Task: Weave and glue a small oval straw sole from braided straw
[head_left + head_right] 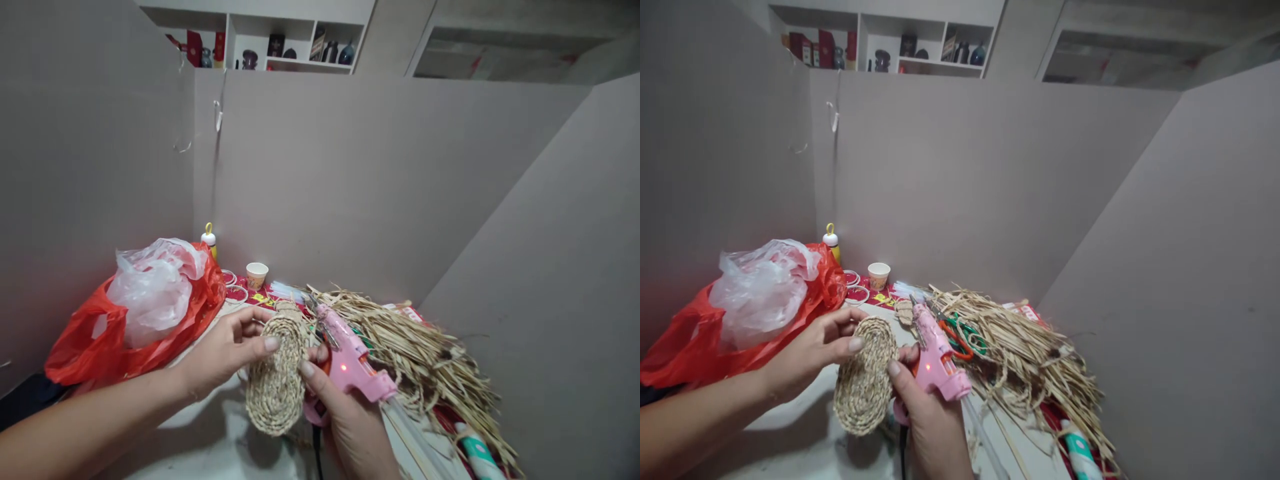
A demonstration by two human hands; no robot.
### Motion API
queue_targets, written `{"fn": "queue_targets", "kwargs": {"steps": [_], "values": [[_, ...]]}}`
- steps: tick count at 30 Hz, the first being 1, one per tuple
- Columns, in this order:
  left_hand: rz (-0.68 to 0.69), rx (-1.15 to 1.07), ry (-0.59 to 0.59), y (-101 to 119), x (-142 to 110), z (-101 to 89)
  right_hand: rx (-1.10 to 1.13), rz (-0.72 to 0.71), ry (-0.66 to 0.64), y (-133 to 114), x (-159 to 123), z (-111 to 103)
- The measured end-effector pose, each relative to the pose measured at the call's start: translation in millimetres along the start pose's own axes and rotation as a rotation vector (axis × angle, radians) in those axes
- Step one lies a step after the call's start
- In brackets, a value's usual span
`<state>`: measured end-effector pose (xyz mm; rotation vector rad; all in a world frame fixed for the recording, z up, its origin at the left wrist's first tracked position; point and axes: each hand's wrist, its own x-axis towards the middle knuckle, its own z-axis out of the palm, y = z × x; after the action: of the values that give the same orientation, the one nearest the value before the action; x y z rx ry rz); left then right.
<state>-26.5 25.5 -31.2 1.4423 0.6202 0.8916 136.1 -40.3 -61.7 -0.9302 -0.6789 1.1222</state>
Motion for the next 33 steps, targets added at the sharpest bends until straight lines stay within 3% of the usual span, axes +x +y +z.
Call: {"fn": "queue_targets", "kwargs": {"steps": [3,9,19,27,33], "values": [[-0.109,-0.208,-0.03,-8.2,3.4,5.4,0.003,0.047,-0.025,6.3,-4.9,0.3],[-0.126,-0.399,-0.006,-16.0,3.3,10.6,-0.029,0.088,-0.082,11.0,-4.1,-2.6],[-0.158,-0.461,-0.064,-18.9,-0.3,13.8,0.098,0.141,-0.054,3.8,-2.1,-0.5],[-0.108,-0.417,-0.102,-20.8,-3.6,14.1,0.196,0.168,-0.04,5.0,-4.4,0.0],[-0.182,-0.408,-0.127,-18.2,-5.2,17.0,0.208,0.154,-0.085,8.8,-4.3,-1.4]]}}
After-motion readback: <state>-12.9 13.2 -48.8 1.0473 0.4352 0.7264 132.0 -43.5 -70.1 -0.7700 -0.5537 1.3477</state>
